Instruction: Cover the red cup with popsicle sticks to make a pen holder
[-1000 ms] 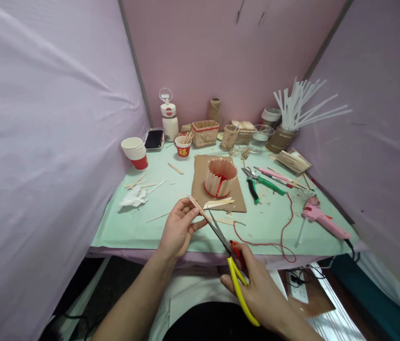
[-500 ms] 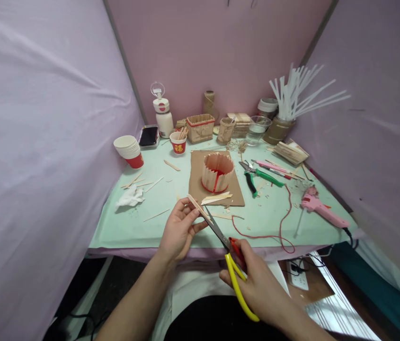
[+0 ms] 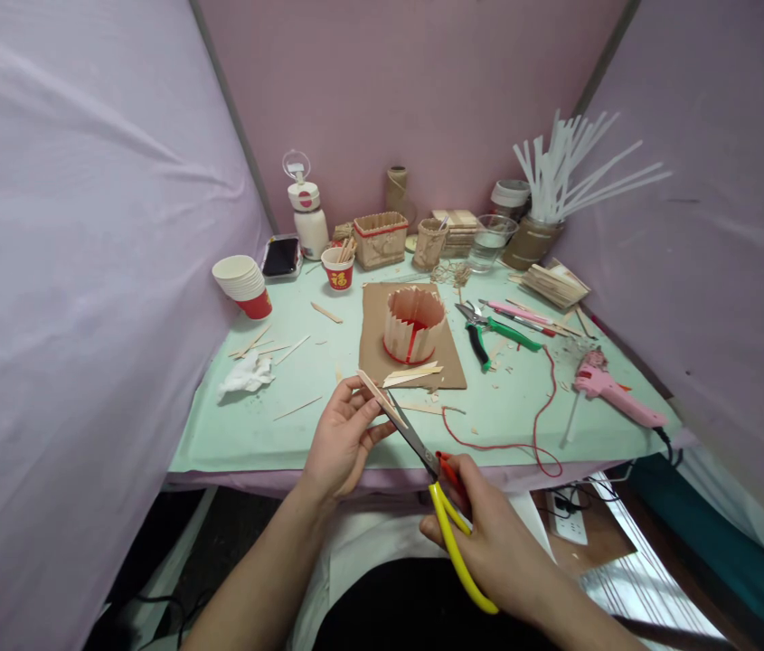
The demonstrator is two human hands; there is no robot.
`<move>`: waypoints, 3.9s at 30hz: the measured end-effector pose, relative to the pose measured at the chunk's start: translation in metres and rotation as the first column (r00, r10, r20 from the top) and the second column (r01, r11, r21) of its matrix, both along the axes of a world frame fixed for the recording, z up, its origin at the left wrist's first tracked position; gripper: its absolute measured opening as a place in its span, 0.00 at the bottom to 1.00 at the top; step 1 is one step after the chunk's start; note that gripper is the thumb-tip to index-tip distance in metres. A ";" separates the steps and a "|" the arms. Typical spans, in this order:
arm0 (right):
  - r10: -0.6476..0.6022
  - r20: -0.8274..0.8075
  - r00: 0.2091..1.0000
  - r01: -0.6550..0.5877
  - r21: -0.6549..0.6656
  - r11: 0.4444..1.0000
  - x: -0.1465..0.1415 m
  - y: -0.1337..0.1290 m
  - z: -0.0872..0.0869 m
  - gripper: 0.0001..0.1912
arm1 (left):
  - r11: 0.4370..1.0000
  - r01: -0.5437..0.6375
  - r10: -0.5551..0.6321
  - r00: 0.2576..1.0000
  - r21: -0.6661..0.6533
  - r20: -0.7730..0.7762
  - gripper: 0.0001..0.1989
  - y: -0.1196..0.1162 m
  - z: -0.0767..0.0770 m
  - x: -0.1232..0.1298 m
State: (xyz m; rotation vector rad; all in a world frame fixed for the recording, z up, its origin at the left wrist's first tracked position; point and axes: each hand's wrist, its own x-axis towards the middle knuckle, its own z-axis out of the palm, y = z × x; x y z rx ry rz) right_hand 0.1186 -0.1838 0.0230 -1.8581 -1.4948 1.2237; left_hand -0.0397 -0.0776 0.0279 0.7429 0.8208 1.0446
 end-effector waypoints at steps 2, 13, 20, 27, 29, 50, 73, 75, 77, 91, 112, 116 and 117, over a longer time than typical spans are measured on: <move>0.008 0.002 1.000 -0.008 -0.013 1.000 -0.001 0.000 0.001 0.17 | 1.000 0.002 -0.002 1.000 0.003 0.003 0.15 0.000 0.000 0.000; 0.037 -0.020 0.999 -0.036 0.014 0.999 -0.001 -0.003 -0.004 0.12 | 1.000 -0.005 0.005 1.000 0.014 0.024 0.14 -0.003 0.000 0.002; 0.077 -0.001 0.997 -0.077 0.046 0.996 -0.001 -0.006 -0.011 0.12 | 1.000 -0.005 0.004 0.999 0.010 0.045 0.12 -0.006 -0.002 0.005; 0.090 0.031 0.995 -0.092 0.055 0.994 -0.002 -0.011 -0.011 0.12 | 1.000 0.008 -0.008 0.999 0.001 0.034 0.12 -0.008 0.001 0.005; 0.096 0.057 0.994 -0.098 0.048 0.994 -0.003 -0.011 -0.011 0.12 | 1.000 0.003 -0.003 1.000 -0.003 0.030 0.13 -0.009 0.001 0.005; 0.134 0.105 0.985 -0.134 -0.012 0.991 -0.006 -0.013 -0.002 0.15 | 0.998 0.066 -0.067 0.990 -0.013 -0.120 0.11 -0.026 -0.004 -0.005; 0.105 0.189 0.976 -0.112 0.028 0.993 0.001 -0.015 -0.014 0.13 | 0.991 0.108 -0.118 0.984 -0.078 -0.137 0.13 -0.025 0.000 0.005; 0.093 0.200 0.975 -0.101 0.033 0.994 0.002 -0.015 -0.014 0.12 | 0.989 0.116 -0.128 0.983 -0.093 -0.134 0.13 -0.023 -0.001 0.005; 0.086 0.208 0.974 -0.094 0.028 0.995 0.003 -0.015 -0.013 0.12 | 0.986 0.130 -0.144 0.980 -0.104 -0.140 0.12 -0.022 -0.003 0.004; 0.150 0.229 0.962 -0.138 -0.065 0.988 0.002 -0.013 0.007 0.17 | 0.990 0.140 -0.142 0.967 -0.027 -0.210 0.08 -0.031 -0.009 0.004; 0.109 0.228 0.968 -0.094 -0.076 0.993 0.001 -0.014 -0.008 0.10 | 0.975 0.205 -0.218 0.950 -0.080 -0.222 0.14 -0.017 0.001 -0.003; 0.117 0.265 0.957 -0.099 -0.079 0.992 0.001 -0.013 -0.004 0.12 | 0.978 0.199 -0.207 0.946 -0.056 -0.248 0.13 -0.016 0.000 -0.005; 0.123 0.278 0.953 -0.104 -0.081 0.991 0.001 -0.013 -0.002 0.13 | 0.980 0.193 -0.200 0.948 -0.053 -0.248 0.12 -0.017 -0.001 -0.005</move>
